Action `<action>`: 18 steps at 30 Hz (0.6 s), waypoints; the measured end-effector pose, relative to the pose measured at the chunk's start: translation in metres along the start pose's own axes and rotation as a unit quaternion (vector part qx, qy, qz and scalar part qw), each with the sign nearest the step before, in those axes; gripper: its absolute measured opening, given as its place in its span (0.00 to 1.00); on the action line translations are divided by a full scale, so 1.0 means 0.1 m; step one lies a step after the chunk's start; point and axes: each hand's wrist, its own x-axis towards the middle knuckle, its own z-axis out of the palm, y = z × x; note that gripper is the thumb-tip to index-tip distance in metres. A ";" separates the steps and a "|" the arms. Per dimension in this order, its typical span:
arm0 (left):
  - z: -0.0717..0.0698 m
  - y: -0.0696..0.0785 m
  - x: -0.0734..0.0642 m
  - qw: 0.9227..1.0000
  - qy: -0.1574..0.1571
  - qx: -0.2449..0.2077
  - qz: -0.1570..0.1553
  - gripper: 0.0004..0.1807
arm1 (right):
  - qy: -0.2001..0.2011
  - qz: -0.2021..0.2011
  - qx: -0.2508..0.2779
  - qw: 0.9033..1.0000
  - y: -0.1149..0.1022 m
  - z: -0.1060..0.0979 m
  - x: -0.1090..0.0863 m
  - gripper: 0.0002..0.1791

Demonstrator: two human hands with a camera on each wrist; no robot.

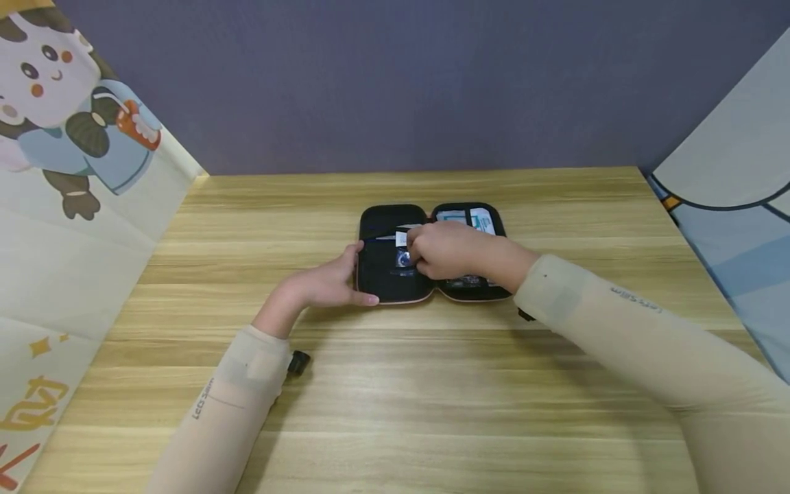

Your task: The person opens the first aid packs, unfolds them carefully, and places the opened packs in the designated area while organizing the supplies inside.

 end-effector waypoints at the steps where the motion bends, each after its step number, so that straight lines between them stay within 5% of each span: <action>1: 0.00 0.00 0.00 1.000 0.000 0.000 0.000 0.67 | -0.002 -0.001 0.009 1.000 0.00 0.00 0.00 0.13; 14: 0.01 0.00 -0.02 1.000 -0.007 0.007 -0.009 0.67 | -0.004 0.034 0.154 0.987 -0.03 0.09 0.04 0.13; 18: 0.01 0.01 -0.03 1.000 -0.008 0.005 -0.012 0.67 | -0.020 0.060 0.171 0.983 -0.06 0.12 0.05 0.20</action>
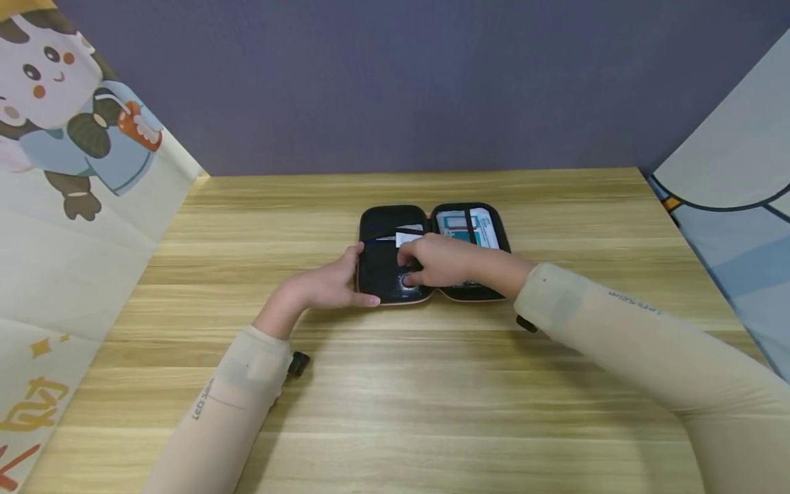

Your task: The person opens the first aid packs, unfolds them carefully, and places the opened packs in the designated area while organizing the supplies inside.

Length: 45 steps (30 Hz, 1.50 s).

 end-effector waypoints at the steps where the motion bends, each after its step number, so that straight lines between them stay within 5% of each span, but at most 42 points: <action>1: 0.00 0.00 0.00 1.000 0.000 0.002 0.000 0.67 | -0.003 0.004 0.004 1.000 -0.01 0.00 0.00 0.23; 8: 0.00 0.00 0.00 1.000 0.002 0.010 0.001 0.66 | 0.000 -0.003 -0.026 1.000 -0.10 0.04 -0.01 0.30; 20: -0.01 0.00 0.00 1.000 -0.001 0.006 0.008 0.66 | 0.008 -0.040 -0.160 0.986 -0.15 0.10 -0.03 0.12; 27: 0.00 0.00 0.02 1.000 0.002 0.008 0.010 0.66 | 0.008 -0.042 -0.107 0.993 -0.11 0.11 0.00 0.09; 32: 0.00 -0.01 0.03 1.000 0.009 0.012 0.014 0.66 | 0.063 -0.023 -0.092 0.993 -0.01 0.02 0.00 0.14; 38: -0.01 0.00 0.04 1.000 0.006 0.012 0.013 0.66 | 0.102 0.027 -0.189 0.976 0.11 -0.05 0.06 0.18; 45: 0.00 0.00 0.03 1.000 0.004 0.012 0.010 0.66 | 0.140 -0.028 -0.292 0.946 0.16 -0.02 0.13 0.11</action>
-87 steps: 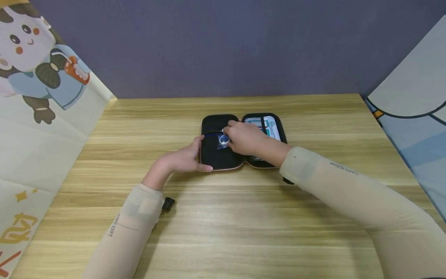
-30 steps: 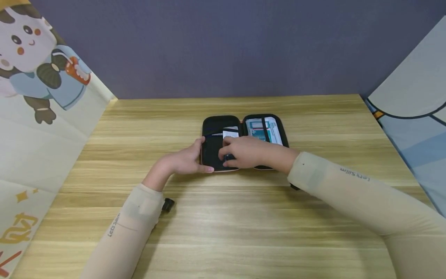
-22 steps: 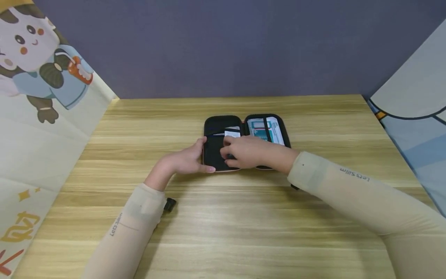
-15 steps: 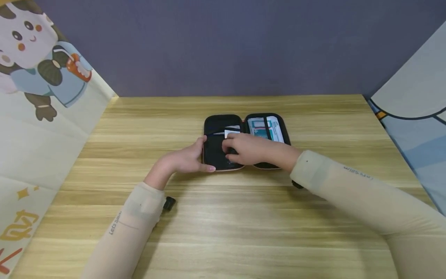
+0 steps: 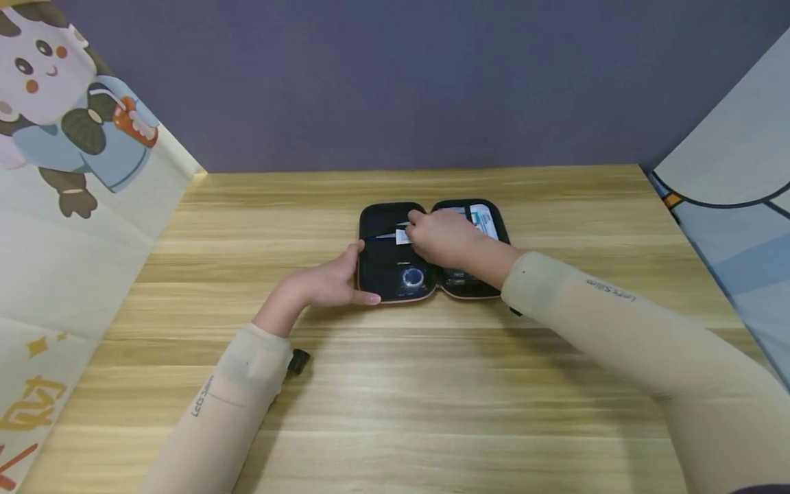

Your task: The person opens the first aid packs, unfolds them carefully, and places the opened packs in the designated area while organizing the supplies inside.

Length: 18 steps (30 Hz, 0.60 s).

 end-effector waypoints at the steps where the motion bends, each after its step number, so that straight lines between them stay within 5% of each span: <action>1: 0.00 0.00 0.00 1.000 -0.001 0.000 -0.002 0.66 | 0.009 -0.004 -0.005 1.000 0.00 0.00 0.00 0.10; 18: 0.00 0.02 0.00 1.000 0.004 -0.010 0.006 0.64 | 0.059 0.006 0.015 0.998 0.02 -0.02 -0.05 0.11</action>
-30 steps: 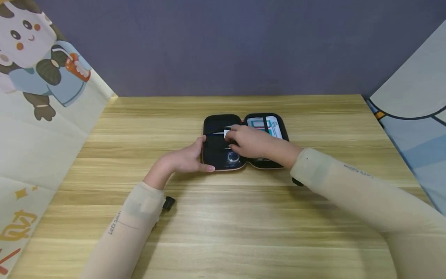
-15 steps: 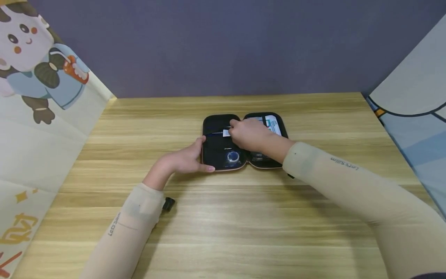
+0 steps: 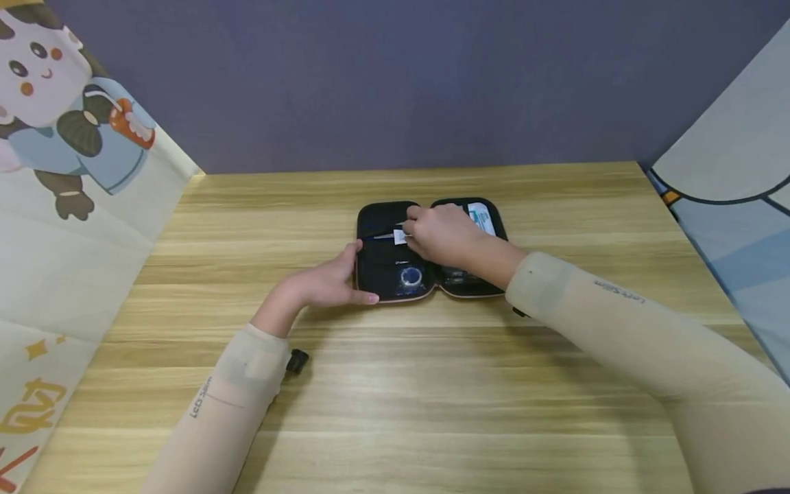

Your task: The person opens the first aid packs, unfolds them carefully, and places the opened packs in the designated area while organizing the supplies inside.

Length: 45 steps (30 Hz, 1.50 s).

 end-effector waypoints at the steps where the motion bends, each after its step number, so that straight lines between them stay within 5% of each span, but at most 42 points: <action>1: 0.01 0.00 0.00 1.000 0.000 -0.001 -0.001 0.64 | -0.006 0.001 0.001 1.000 0.00 0.00 0.00 0.12; 6: 0.00 0.00 0.00 1.000 -0.005 0.002 -0.006 0.65 | -0.036 -0.010 -0.021 0.999 0.01 0.04 0.04 0.13; 20: -0.01 -0.03 -0.01 1.000 0.000 0.003 -0.005 0.65 | -0.023 0.001 -0.001 1.000 -0.03 0.01 0.04 0.14; 28: -0.02 -0.02 -0.02 1.000 -0.001 0.000 -0.006 0.65 | -0.020 -0.049 0.002 0.999 -0.06 -0.01 -0.01 0.13; 35: -0.01 -0.01 -0.01 1.000 -0.007 -0.002 -0.007 0.65 | -0.006 -0.016 0.016 1.000 -0.04 -0.09 -0.04 0.10; 40: -0.01 0.00 -0.01 1.000 -0.008 0.004 -0.011 0.66 | -0.021 0.038 0.097 0.994 -0.03 -0.16 0.01 0.12; 45: -0.01 -0.01 0.00 1.000 -0.005 0.014 -0.015 0.66 | -0.052 0.096 0.205 0.973 -0.03 -0.18 0.10 0.15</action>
